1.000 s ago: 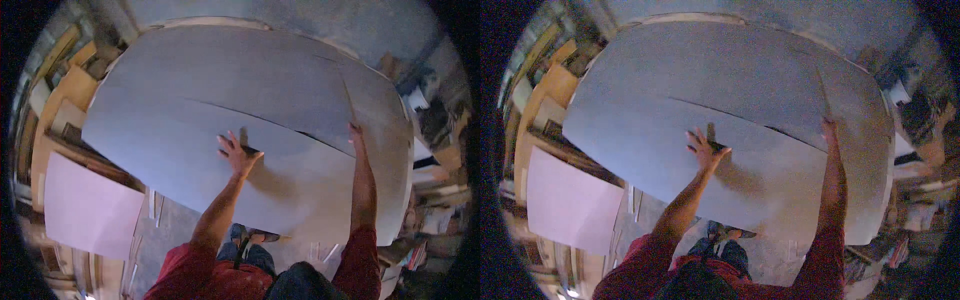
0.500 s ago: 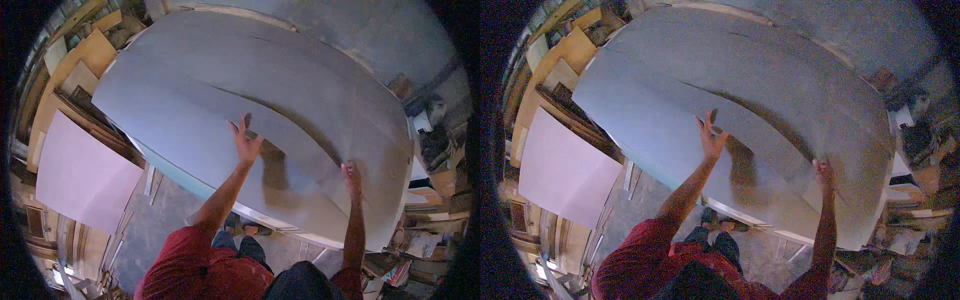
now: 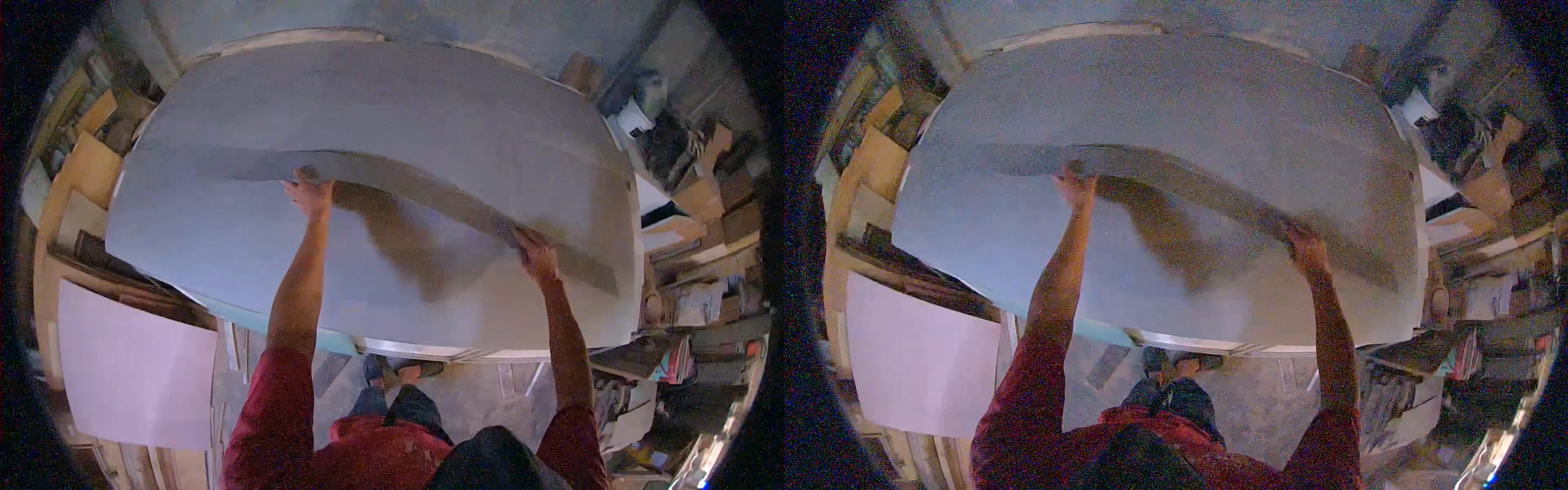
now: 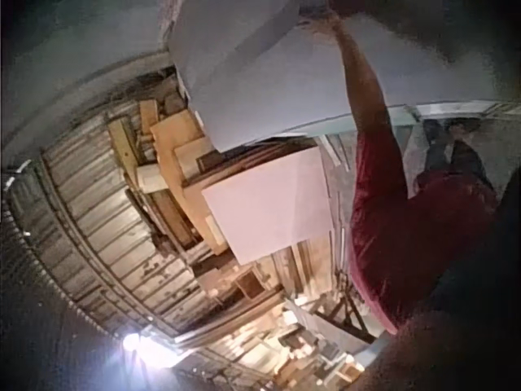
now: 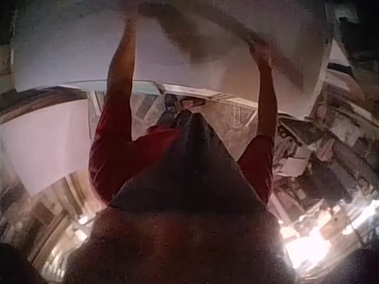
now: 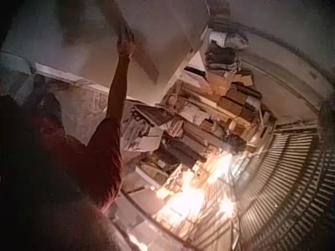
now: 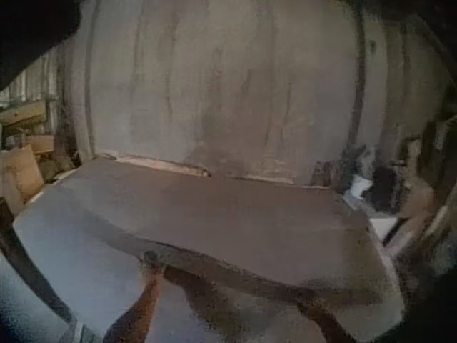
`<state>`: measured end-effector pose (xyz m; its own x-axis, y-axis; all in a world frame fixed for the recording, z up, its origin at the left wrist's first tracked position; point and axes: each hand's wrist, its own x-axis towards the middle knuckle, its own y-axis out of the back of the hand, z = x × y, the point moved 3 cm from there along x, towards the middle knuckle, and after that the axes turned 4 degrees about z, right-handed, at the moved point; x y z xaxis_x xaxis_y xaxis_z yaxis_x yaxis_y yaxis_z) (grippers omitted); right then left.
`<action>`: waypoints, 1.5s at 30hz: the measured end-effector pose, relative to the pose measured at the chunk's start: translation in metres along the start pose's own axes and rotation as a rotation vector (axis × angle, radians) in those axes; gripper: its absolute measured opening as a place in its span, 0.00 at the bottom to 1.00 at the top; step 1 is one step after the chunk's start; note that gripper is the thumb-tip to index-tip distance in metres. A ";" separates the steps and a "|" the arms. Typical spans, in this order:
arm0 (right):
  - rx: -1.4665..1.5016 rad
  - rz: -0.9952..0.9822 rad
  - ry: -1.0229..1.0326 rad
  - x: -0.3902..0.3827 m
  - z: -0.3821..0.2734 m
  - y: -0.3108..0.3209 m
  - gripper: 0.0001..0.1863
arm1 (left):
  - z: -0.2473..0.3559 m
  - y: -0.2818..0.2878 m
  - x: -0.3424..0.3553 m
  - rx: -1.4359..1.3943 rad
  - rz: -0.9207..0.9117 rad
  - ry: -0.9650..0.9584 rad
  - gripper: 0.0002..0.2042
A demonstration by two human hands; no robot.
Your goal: The person applies a flexible laminate sheet to the side of a wooden cabinet structure by hand, pressing and smoothing the surface to ensure adhesion.
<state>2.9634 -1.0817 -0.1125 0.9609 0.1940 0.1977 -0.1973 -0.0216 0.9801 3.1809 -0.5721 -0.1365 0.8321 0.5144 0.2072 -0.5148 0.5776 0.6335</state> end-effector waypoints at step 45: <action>-0.084 0.001 -0.017 0.808 -0.117 -0.255 0.33 | -0.001 -0.021 0.006 0.503 -0.237 -0.078 0.33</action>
<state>3.7677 -0.8046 -0.2048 0.9638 0.1771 0.1992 -0.2128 0.0611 0.9752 3.1966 -0.5802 -0.1493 0.9356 0.3483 0.0586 -0.1663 0.2881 0.9431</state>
